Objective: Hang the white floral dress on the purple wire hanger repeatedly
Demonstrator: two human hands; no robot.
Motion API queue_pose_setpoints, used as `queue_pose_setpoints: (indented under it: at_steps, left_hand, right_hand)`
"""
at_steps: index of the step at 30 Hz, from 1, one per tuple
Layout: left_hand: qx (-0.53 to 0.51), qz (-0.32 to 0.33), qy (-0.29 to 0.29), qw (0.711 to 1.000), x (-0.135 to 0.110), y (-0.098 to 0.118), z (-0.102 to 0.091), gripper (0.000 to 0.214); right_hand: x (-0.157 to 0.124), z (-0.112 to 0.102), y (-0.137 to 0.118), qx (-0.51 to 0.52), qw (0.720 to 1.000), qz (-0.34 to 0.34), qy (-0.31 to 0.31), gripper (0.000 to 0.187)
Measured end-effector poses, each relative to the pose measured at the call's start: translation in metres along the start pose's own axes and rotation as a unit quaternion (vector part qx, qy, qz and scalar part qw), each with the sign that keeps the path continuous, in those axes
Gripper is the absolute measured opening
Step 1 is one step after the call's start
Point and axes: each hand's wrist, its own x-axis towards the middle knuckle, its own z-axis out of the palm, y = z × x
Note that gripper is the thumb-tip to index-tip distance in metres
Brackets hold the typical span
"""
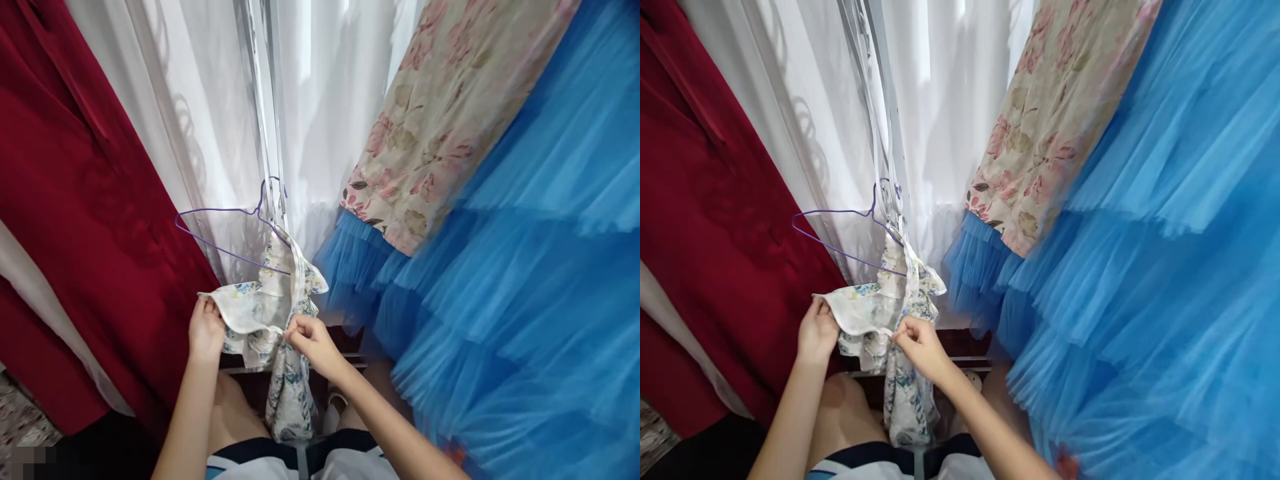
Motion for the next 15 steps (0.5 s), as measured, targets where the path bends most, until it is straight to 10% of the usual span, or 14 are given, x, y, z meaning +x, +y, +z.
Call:
queue_pose_setpoints:
  at_steps: [5,10,15]
  left_hand:
    - [0.091,0.091,-0.186,0.974,-0.091,-0.047,0.016,0.018]
    - [0.374,0.248,-0.359,0.818,-0.146,-0.051,0.03,0.018]
    - [0.444,0.13,-0.413,0.785,-0.138,-0.038,0.019,0.027]
  right_hand:
    - [-0.014,-0.028,0.008,-0.167,0.985,-0.013,-0.029,0.038]
    - [-0.034,-0.019,-0.01,-0.045,0.995,-0.034,-0.079,0.068]
    - [-0.065,0.005,-0.014,0.093,0.981,0.088,-0.144,0.052]
